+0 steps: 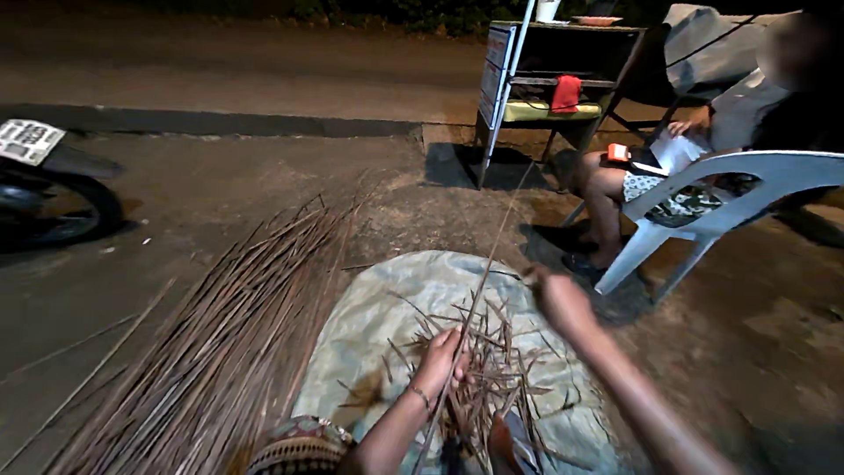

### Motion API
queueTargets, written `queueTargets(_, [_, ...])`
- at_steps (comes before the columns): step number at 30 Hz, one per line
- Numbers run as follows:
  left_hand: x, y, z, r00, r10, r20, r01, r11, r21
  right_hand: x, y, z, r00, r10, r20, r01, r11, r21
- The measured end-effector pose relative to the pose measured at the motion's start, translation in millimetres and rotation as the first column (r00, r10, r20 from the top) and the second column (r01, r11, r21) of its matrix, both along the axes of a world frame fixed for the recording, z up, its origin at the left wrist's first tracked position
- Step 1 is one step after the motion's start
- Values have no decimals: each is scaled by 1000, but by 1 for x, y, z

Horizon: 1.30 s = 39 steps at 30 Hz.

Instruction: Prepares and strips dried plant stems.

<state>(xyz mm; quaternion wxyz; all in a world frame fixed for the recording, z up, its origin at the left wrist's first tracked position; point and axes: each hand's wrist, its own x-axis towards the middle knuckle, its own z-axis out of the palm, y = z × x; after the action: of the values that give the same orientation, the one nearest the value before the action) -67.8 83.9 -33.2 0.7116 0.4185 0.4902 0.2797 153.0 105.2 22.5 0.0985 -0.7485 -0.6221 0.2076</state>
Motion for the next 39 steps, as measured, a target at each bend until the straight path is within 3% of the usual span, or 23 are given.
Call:
queueTargets(2, [-1,10,0,993,119,15,-119,993,2,-61,-12,-11,971,238,-29,-239,965,-110])
queueTargets(4, [-2,13,0,978,207,24,-206,978,-32,-90,-23,-22,933,361,-9,-358,921,-154])
queueTargets(6, [-5,10,0,980,198,34,-196,979,-53,-92,-26,-30,919,388,71,-377,917,-126])
queueTargets(12, [5,9,7,986,127,107,-124,992,-34,-71,-23,-51,929,279,243,-332,918,217])
queueTargets(17, [6,1,4,993,-19,113,21,1000,-13,-43,-3,-35,970,130,206,-131,991,-12])
queueTargets(22, [7,-17,-7,982,-169,88,171,985,-16,18,14,-41,958,-124,258,135,990,-26])
queueTargets(27, [12,-28,-7,958,-270,98,272,962,-7,82,15,-31,886,-390,251,392,919,43])
queueTargets(39, [17,-38,-11,960,-279,-21,279,960,23,117,17,-37,831,-504,237,524,852,-25])
